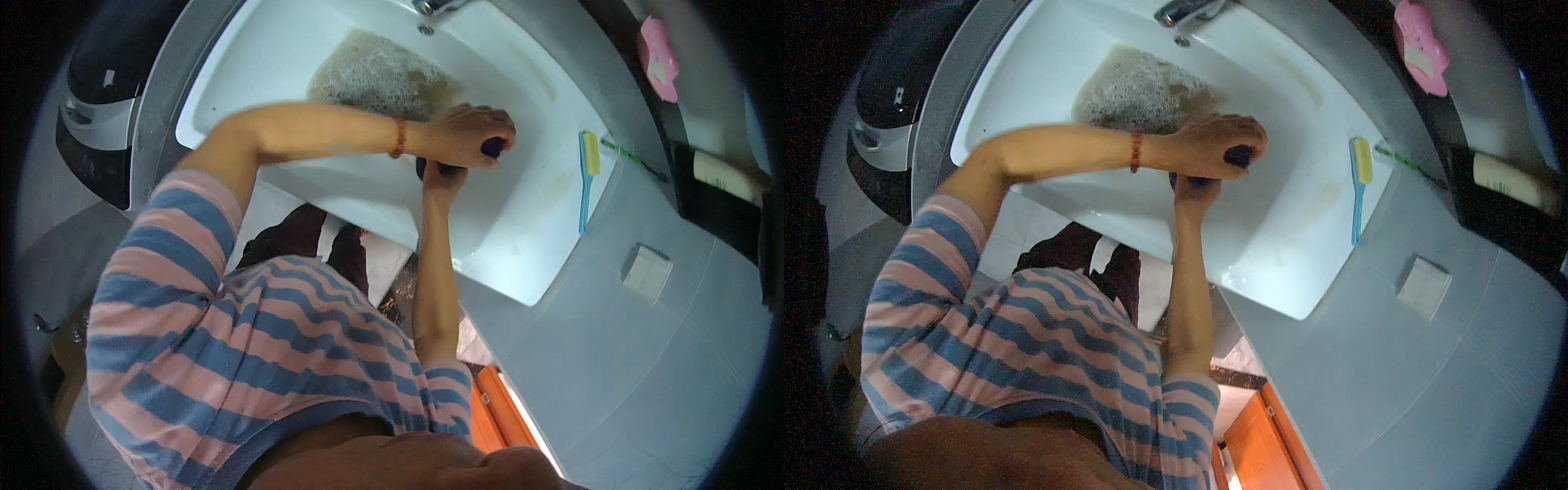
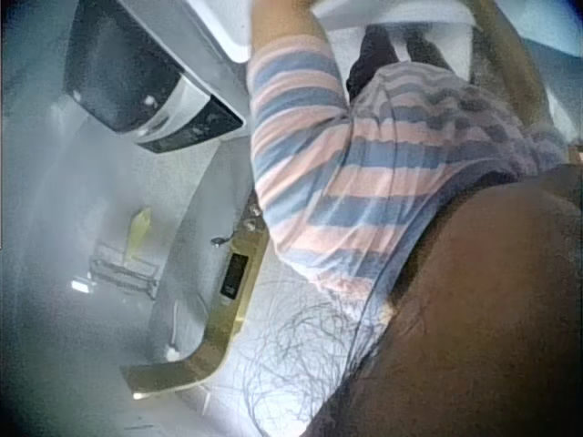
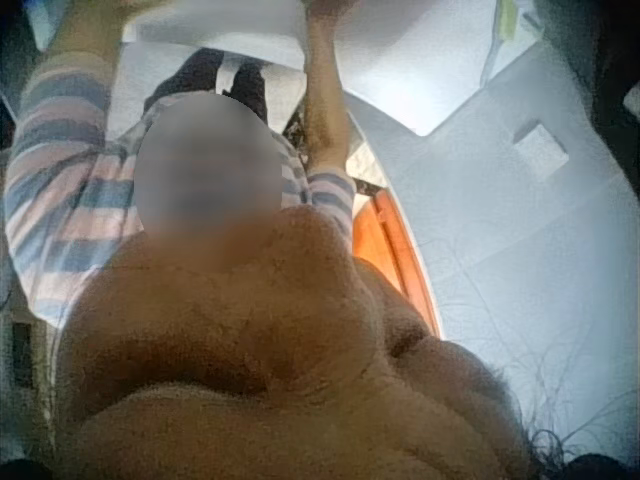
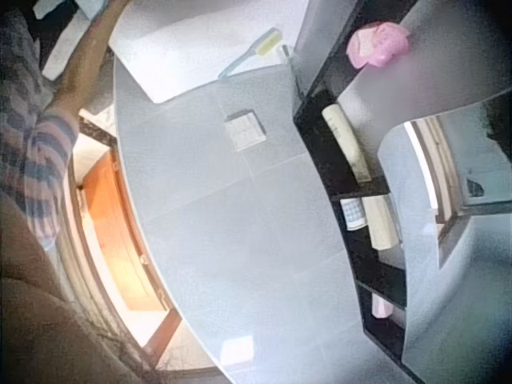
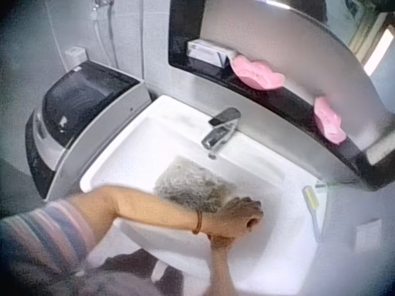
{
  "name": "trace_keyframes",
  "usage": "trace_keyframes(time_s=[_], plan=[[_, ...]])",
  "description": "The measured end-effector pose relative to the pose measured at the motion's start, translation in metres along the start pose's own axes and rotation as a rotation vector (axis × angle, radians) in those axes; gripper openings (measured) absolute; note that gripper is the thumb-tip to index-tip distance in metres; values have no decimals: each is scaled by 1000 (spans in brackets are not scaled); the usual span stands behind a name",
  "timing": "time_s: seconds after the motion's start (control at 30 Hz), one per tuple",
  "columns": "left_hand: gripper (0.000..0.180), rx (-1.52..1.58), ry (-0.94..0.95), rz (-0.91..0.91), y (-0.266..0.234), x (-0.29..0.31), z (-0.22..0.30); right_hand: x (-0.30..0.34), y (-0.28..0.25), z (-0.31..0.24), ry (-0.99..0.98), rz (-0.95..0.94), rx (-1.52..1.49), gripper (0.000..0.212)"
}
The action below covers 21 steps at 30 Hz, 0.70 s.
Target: The person scrubs a white bathroom sink with a blue cloth, rinses the cloth under running water, and wipes the sink basin and faucet area. The person repeats scrubbing and rinsing steps to remove visible residue from the sink surface.
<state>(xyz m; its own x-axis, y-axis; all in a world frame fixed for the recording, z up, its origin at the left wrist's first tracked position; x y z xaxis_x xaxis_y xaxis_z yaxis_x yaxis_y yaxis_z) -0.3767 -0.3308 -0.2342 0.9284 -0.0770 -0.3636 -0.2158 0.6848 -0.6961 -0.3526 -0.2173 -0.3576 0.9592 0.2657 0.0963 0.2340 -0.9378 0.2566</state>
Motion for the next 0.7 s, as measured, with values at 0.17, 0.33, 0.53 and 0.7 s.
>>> trace_keyframes(time_s=[0.17,0.33,0.53,0.7], plan=[[53,-291,-494,-150,-9,81,-103,18,4,-95,32,104,442,42],[41,-792,-510,-302,37,137,-148,39,-19,-92,-4,171,318,43],[27,-776,-455,-261,23,124,-150,79,-17,-106,-43,171,362,41],[21,-730,-353,-196,16,121,-174,95,-23,-110,-4,140,483,47]])
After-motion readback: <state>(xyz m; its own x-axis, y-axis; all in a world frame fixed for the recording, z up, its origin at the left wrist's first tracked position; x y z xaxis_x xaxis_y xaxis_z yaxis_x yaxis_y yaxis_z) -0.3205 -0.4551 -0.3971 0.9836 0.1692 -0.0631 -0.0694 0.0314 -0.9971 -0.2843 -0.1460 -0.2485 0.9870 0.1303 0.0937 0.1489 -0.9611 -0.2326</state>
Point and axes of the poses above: each hand's wrist, its own x-axis away from the middle knuckle, its own y-axis out of the palm, z = x × y, the point moved 2 cm from there along -x, towards the middle knuckle, and after that the axes turned 13 degrees about -x, right-handed, at the moved point
